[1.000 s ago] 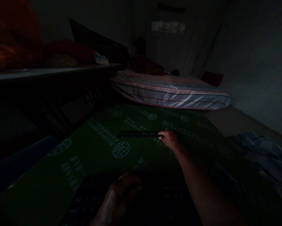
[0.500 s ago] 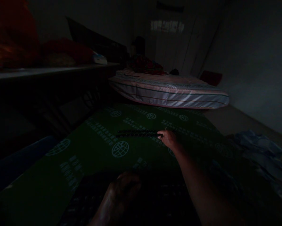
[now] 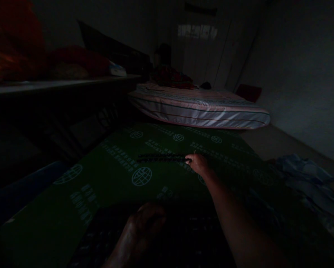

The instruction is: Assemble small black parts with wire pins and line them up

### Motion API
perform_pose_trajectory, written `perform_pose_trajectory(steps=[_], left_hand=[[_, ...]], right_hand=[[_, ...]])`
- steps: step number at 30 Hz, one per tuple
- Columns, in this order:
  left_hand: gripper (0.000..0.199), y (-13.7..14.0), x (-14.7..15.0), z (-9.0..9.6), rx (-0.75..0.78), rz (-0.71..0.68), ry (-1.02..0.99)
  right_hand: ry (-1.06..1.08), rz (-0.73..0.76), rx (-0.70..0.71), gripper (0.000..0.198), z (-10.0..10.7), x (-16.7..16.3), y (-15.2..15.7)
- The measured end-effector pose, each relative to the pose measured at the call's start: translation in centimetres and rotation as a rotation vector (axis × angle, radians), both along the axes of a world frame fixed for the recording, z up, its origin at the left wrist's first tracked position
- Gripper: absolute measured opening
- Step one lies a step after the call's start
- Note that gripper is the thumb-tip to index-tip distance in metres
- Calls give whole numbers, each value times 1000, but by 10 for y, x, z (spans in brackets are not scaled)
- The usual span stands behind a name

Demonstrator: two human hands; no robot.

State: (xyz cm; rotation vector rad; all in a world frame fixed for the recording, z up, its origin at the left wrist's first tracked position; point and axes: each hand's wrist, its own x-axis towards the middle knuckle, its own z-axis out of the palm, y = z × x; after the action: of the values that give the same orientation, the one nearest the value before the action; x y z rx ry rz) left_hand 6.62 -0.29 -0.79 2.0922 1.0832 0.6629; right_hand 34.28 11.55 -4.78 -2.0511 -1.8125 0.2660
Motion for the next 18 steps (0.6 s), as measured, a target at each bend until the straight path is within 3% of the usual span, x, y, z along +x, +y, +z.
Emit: perform_pose_trajectory(steps=[18], left_hand=[[12,-1,0,2,-17,5,-9]], right_hand=[[21,-11,25,29,-2,1,0]])
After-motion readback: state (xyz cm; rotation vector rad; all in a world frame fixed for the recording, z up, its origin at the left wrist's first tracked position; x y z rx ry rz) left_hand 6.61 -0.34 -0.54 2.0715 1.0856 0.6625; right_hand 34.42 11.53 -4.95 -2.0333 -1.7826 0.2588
